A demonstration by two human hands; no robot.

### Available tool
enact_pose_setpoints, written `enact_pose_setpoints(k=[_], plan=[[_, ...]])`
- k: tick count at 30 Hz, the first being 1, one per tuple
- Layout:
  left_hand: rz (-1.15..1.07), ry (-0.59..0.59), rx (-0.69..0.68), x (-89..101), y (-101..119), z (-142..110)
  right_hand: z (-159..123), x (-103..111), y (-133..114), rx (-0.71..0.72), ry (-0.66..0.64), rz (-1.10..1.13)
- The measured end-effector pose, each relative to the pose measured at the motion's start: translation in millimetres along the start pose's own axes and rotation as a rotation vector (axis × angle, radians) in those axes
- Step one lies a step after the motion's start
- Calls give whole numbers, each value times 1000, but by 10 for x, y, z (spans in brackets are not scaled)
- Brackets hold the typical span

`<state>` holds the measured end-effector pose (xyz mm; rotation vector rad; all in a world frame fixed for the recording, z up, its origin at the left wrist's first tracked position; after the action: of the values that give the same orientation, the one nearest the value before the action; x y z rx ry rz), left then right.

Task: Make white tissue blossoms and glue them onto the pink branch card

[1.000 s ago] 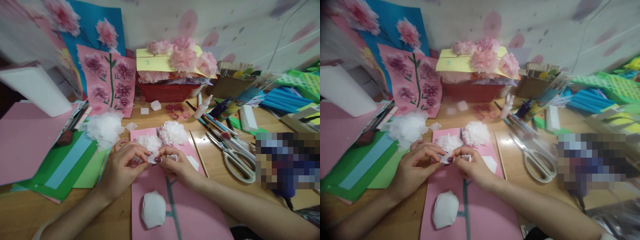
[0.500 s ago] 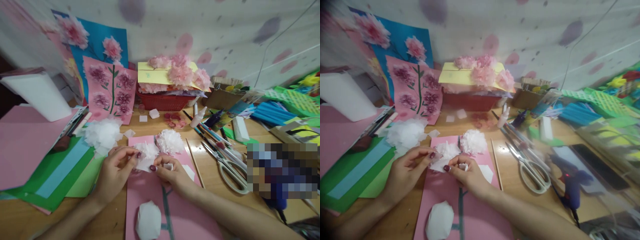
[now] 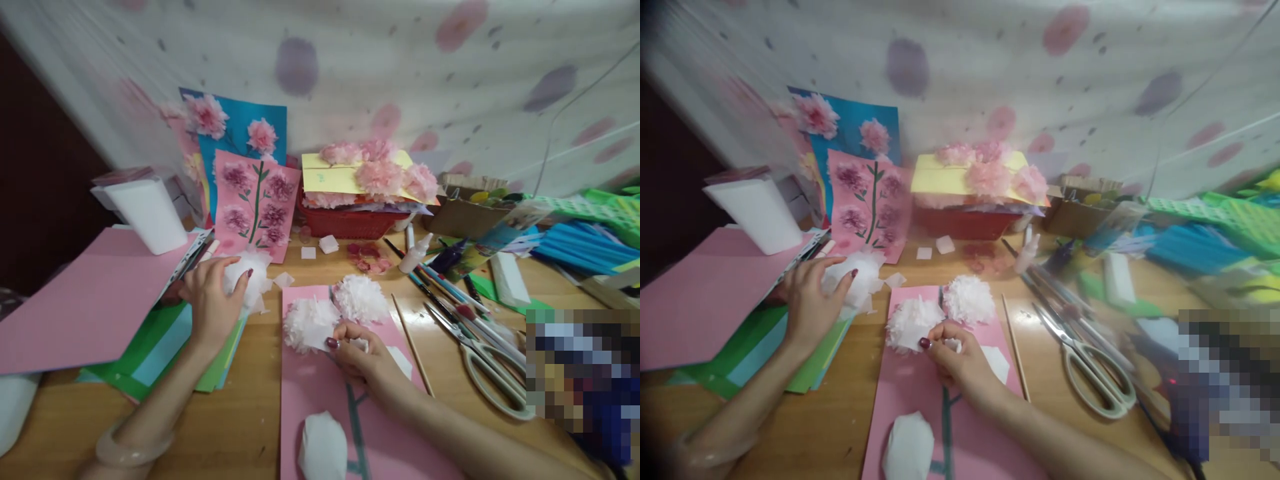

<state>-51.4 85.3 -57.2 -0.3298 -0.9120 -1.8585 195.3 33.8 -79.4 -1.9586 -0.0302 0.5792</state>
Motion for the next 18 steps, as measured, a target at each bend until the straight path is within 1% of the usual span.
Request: enact_pose_setpoints(k=[1, 2, 5, 7, 8, 10, 15, 18], plan=[[-39, 8, -44, 23, 110, -30, 0, -3, 0, 5, 3, -1], [-128, -23, -97, 41, 244, -74, -1, -7, -1, 8, 10, -1], [-390, -291, -235, 69, 663, -263, -15, -27, -18, 8, 36, 22], [-480, -415, -346, 73, 850, -384, -29, -42, -33, 14, 57, 44], [-496, -450, -377, 69, 898, -429, -34, -47, -39, 15, 64, 53], [-500, -465, -399, 53, 917, -480, -38, -51, -44, 15, 65, 71], [-527, -419, -364, 26, 833, -481, -26, -31, -24, 9, 35, 88], [-547, -388, -353, 29, 824, -478, -19, -23, -20, 21, 33, 97]])
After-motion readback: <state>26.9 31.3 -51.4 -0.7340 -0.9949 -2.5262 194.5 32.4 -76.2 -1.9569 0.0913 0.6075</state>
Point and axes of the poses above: each hand's wrist, its own z-axis towards the middle knuckle, its own x-axis out of the back of the hand, y = z × x, the point moved 1 cm from there along z, towards the middle knuckle, and after that the axes turned 1 degree about -x, right-handed, at the moved point
